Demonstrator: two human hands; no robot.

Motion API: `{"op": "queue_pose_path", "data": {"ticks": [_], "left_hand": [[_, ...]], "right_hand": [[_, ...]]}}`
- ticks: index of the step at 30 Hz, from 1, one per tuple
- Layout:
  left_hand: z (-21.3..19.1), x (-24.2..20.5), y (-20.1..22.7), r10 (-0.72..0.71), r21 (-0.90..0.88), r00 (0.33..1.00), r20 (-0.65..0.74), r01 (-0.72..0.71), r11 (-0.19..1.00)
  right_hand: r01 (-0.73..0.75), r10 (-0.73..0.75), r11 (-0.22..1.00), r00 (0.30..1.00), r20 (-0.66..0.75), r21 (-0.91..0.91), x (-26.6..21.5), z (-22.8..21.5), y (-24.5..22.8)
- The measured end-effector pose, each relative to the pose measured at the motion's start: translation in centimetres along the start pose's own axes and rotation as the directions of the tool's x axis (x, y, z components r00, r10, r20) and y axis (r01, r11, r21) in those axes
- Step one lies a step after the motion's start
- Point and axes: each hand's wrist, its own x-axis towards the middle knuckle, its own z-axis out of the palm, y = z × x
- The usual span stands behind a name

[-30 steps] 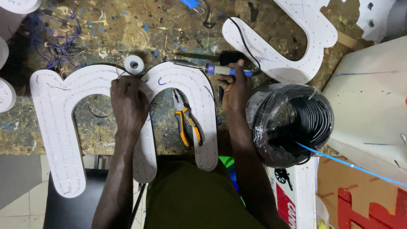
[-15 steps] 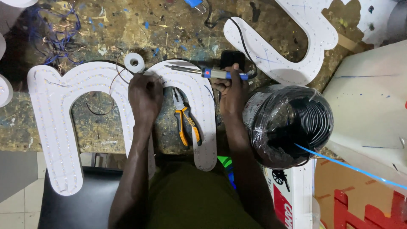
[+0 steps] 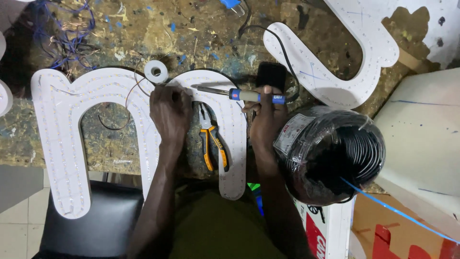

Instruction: The person is soldering wires to the back of a white LED letter shaped like an 'M'. They use a soldering iron to heat the connections and apply solder wire, then use pliers to cut and strip the wires. The workspace is cluttered with tools and other letter shapes.

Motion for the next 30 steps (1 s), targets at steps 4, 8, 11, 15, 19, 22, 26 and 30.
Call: {"op": "queue_pose_path", "data": {"ticks": [4,8,11,15,19,22,26,30], "left_hand": [[-0.2,0.3,0.3,-0.020,0.023,1.000,0.022,0.019,1.000],[-0.3,0.5,-0.7,-0.005,0.006,0.997,0.073,0.005,1.000],[-1.7,0.6,0.2,0.048,-0.076,0.994,0.097,-0.041,0.996],[-2.1,0.9,0.4,0.079,-0.164,0.992,0.096,-0.062,0.985],[-2.9,1.1,1.1,0.052,-0.223,0.992,0.119,-0.024,0.975],[-3.3,0.9,0.5,0.048,-0.257,0.990,0.132,-0.012,0.966],[-3.6,0.9,-0.6,0.070,-0.322,0.983,0.168,-0.012,0.947],[-2.8,0.3,-1.7,0.097,-0.273,0.987,0.131,-0.059,0.960]], "right_hand": [[0.033,-0.032,0.999,0.999,0.030,-0.022,0.5,-1.0,2.0],[0.087,-0.086,0.996,0.993,0.075,-0.006,0.8,-0.9,2.5],[0.072,-0.073,0.997,0.995,0.072,0.020,0.7,-0.6,2.0],[0.065,-0.069,0.996,0.995,0.067,0.053,0.8,-0.8,2.3],[0.057,-0.061,0.997,0.996,0.064,0.058,0.6,-0.3,1.4],[0.060,-0.064,0.996,0.996,0.066,0.066,0.4,-0.3,1.1],[0.070,-0.073,0.996,0.995,0.065,0.058,0.5,-0.6,1.5],[0.059,-0.063,0.995,0.996,0.059,0.075,0.5,-0.8,1.9]]}}
